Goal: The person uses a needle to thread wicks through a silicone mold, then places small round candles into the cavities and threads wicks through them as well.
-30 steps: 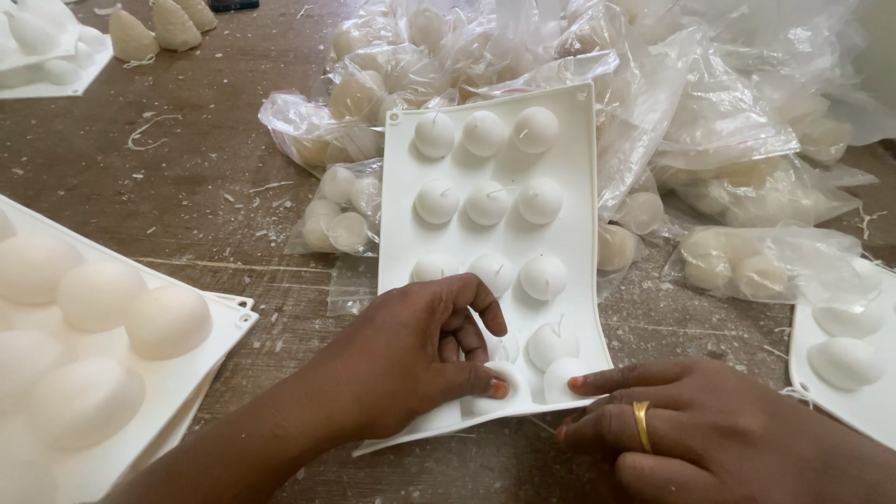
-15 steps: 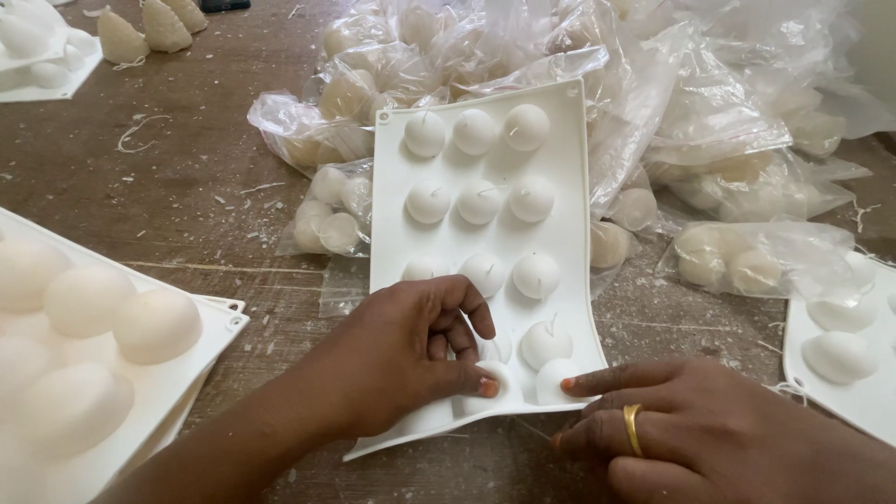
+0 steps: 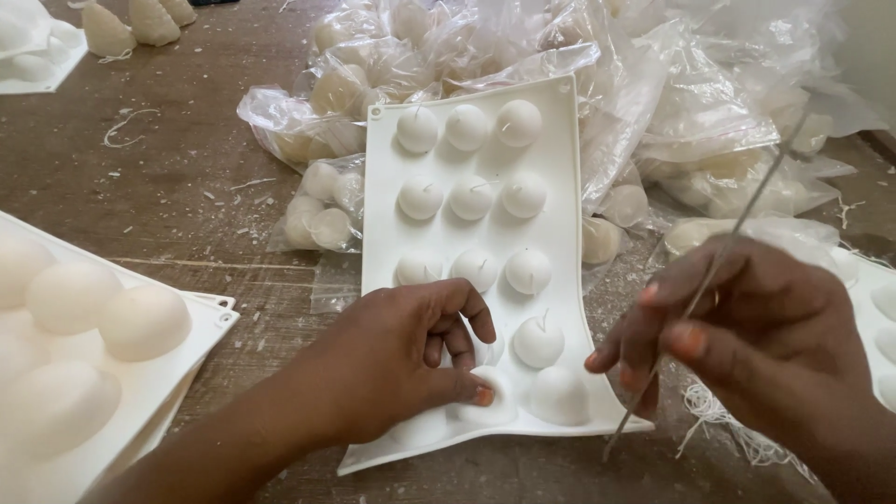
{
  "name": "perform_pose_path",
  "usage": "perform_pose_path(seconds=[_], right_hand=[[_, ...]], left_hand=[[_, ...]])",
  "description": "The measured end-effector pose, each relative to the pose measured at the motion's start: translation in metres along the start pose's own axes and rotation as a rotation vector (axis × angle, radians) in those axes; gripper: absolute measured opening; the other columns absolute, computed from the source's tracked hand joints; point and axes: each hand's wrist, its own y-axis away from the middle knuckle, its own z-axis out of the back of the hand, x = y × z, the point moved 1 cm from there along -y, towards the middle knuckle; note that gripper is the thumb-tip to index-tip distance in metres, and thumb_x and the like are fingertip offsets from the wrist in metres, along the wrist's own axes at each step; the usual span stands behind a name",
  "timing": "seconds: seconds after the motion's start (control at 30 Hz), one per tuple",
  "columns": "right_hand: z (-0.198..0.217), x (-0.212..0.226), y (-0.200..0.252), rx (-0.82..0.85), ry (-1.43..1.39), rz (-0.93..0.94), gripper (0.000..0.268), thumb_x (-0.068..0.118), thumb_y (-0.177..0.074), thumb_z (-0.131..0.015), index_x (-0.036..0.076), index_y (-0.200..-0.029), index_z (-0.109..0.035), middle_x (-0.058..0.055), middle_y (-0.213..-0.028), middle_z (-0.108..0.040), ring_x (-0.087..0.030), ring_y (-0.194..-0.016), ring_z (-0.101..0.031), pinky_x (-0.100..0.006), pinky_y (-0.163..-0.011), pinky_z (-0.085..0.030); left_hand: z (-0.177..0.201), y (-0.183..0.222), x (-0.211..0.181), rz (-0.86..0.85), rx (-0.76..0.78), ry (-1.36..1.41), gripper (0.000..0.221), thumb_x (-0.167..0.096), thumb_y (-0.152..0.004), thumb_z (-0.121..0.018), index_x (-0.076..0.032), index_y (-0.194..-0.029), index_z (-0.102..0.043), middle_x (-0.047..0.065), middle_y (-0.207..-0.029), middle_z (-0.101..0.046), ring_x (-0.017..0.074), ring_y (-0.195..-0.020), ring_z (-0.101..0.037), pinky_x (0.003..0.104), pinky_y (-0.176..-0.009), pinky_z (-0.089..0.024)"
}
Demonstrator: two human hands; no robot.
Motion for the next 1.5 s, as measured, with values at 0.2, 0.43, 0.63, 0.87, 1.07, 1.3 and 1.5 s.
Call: perform_pose_path(seconds=[0.2, 0.43, 0.63, 0.87, 1.07, 1.3, 1.5], right_hand=[[-0.006, -0.01, -0.029, -0.159, 0.062, 0.068, 0.057, 0.013, -0.105, -0.059, 0.009, -0.161, -0.049, -0.008, -0.07, -0.066, -0.013, -0.059, -0.066, -0.041, -0.075, -0.07], [-0.002, -0.019, -0.029, -0.16, 0.106, -0.001, 0.029, 0.007, -0.106, -0.058, -0.006, -0.13, -0.068, -0.019, -0.083, -0.073, -0.024, -0.079, -0.076, -0.038, -0.064, -0.06], [-0.002, -0.005, -0.04, -0.078, 0.126, -0.057, 0.031, 0.008, -0.099, -0.057, 0.001, -0.127, -0.07, -0.017, -0.116, -0.081, -0.021, -0.081, -0.078, -0.037, -0.075, -0.068], [-0.004, -0.02, -0.036, 0.252, 0.164, -0.085, 0.025, 0.0, -0.097, -0.065, 0.0, -0.119, -0.076, -0.015, -0.095, -0.083, -0.015, -0.08, -0.079, -0.032, -0.077, -0.068], [0.031, 0.01, -0.037, 0.335, 0.327, -0.243, 0.035, 0.012, -0.09, -0.073, 0.01, -0.124, -0.071, -0.009, -0.087, -0.084, -0.013, -0.07, -0.078, -0.03, -0.066, -0.068], [0.046, 0.013, -0.008, 0.78, 1.015, -0.565, 0.018, 0.021, -0.085, -0.079, 0.022, -0.103, -0.078, 0.007, -0.098, -0.073, -0.011, -0.093, -0.067, -0.033, -0.077, -0.058], [0.035, 0.006, -0.008, 0.869, 1.085, -0.639, 0.016, 0.015, -0.082, -0.08, 0.006, -0.077, -0.068, 0.001, -0.09, -0.061, -0.014, -0.083, -0.063, -0.035, -0.072, -0.053]], left_hand=[[-0.005, 0.002, 0.0, -0.126, -0.022, -0.341, 0.059, -0.038, -0.063, -0.09, -0.022, -0.115, -0.067, -0.004, -0.08, -0.075, 0.0148, -0.075, -0.069, 0.033, -0.068, -0.053], [-0.02, 0.012, 0.006, -0.654, -0.188, -0.355, 0.053, -0.048, -0.078, -0.087, -0.012, -0.112, -0.068, 0.003, -0.091, -0.071, 0.0208, -0.083, -0.07, 0.038, -0.066, -0.052], [-0.029, 0.011, -0.006, -0.748, -0.368, -0.328, 0.03, -0.023, -0.091, -0.077, -0.01, -0.117, -0.071, 0.005, -0.092, -0.073, 0.0213, -0.078, -0.071, 0.035, -0.067, -0.056], [-0.043, 0.012, -0.023, -1.077, -0.431, -0.402, 0.02, -0.005, -0.093, -0.074, -0.005, -0.113, -0.074, 0.01, -0.098, -0.073, 0.0201, -0.083, -0.074, 0.031, -0.066, -0.06], [-0.039, 0.003, -0.031, -0.968, -0.409, -0.08, 0.016, -0.002, -0.093, -0.073, -0.002, -0.108, -0.075, 0.011, -0.099, -0.07, 0.0169, -0.087, -0.074, 0.027, -0.071, -0.063], [-0.057, -0.031, -0.063, -0.938, -0.211, 0.064, 0.013, -0.004, -0.098, -0.069, -0.001, -0.111, -0.07, 0.007, -0.097, -0.076, 0.0128, -0.084, -0.076, 0.023, -0.075, -0.062], [-0.054, -0.031, -0.05, -0.852, -0.286, 0.388, 0.049, -0.008, -0.106, -0.057, -0.01, -0.151, -0.039, 0.002, -0.096, -0.073, 0.0073, -0.085, -0.073, 0.022, -0.078, -0.066]])
